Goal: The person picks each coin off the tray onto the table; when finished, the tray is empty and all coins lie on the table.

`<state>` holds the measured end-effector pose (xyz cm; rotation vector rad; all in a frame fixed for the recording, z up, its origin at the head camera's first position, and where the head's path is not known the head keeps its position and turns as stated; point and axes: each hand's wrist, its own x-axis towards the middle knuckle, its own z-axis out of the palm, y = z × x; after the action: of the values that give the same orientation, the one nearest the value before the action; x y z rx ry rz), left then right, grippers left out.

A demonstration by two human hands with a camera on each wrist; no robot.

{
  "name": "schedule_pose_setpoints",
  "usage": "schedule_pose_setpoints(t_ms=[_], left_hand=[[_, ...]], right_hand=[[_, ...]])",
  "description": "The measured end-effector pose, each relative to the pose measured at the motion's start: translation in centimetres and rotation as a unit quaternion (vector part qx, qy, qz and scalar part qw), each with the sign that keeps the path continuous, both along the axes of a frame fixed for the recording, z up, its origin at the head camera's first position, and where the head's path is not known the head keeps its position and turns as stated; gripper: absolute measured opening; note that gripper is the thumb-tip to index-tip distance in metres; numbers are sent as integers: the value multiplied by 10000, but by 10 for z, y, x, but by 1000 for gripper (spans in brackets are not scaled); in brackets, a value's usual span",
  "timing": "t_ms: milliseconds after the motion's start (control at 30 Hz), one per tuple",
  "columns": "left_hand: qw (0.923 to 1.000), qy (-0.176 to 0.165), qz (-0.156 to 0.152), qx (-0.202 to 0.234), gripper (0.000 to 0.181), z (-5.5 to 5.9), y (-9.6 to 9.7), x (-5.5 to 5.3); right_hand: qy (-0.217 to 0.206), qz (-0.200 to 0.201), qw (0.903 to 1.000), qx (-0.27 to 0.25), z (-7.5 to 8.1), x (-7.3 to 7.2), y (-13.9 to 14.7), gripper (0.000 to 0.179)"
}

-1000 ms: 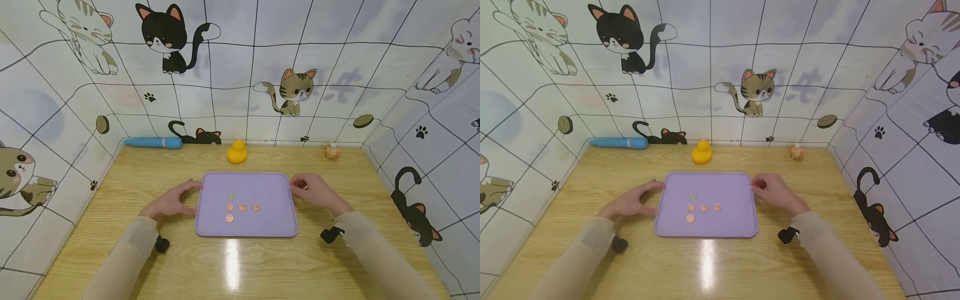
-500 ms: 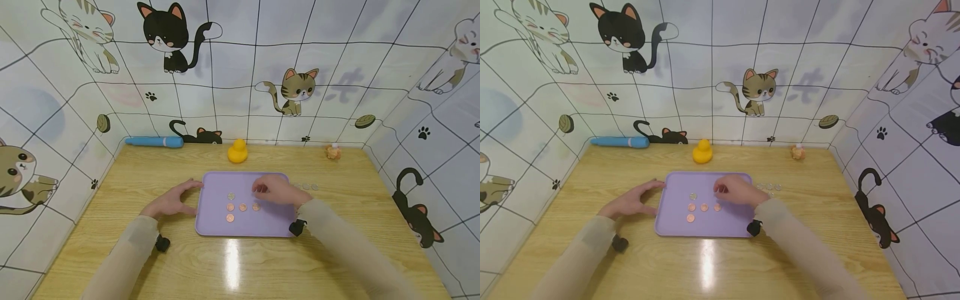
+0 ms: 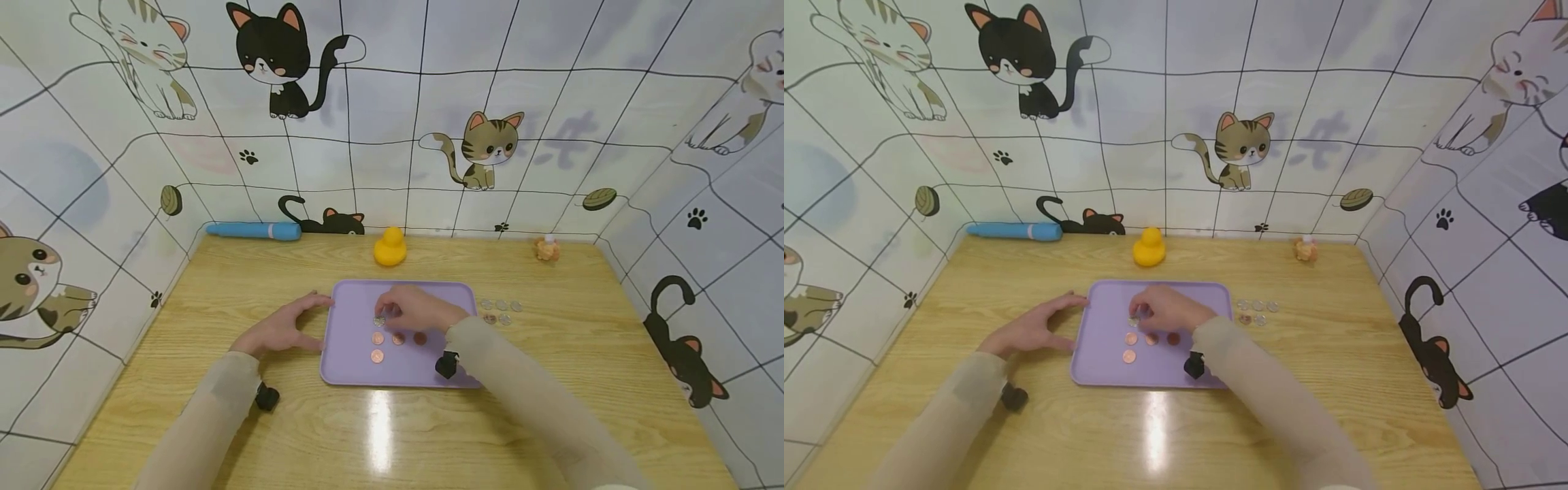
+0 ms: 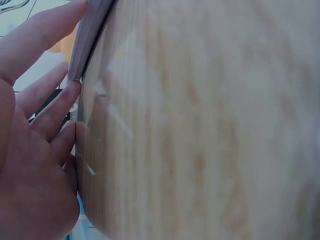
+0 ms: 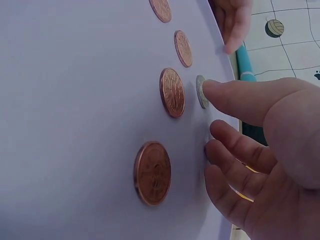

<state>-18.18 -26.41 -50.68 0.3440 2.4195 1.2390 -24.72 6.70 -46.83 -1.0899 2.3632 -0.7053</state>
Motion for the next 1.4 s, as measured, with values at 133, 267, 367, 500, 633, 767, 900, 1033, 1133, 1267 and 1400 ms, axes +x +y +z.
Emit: schedule_pose_setpoints(t_ms=[133,267,367,500,633,767,900,1033,1133,1267,1400], left_hand=[[10000,8,-7,4,83,-2,0,-1],[10000,7,-8,24,83,-3,-1,-2],[10000,-11,18,14,83,-3,-1,-1],[10000,-39,42,31,83,1,1,1],[9999,-69,53,81,83,3,2,2],[9999,-76,65,83,83,3,2,2],[10000,-62,50,56,83,3,2,2],[10000,-43,31,54,83,3,2,2],[9999,-33,17,96,83,2,1,2],[9999,-28,2,135,83,2,1,2],[9999,-37,18,129,84,2,1,2]], right_hand=[[20,123,9999,-30,0,0,-6,21],[41,178,9998,5,-1,-2,-9,21],[80,164,9998,110,-4,-4,-11,20],[204,172,9993,267,-4,-5,-12,17],[229,197,9988,392,-1,-5,-14,15],[243,242,9983,469,0,-5,-16,14],[327,294,9975,551,2,-4,-19,13],[289,276,9973,615,2,-3,-21,12],[251,228,9973,653,1,-3,-21,12],[269,209,9972,665,1,-4,-21,13],[299,231,9970,678,2,-4,-22,13]])
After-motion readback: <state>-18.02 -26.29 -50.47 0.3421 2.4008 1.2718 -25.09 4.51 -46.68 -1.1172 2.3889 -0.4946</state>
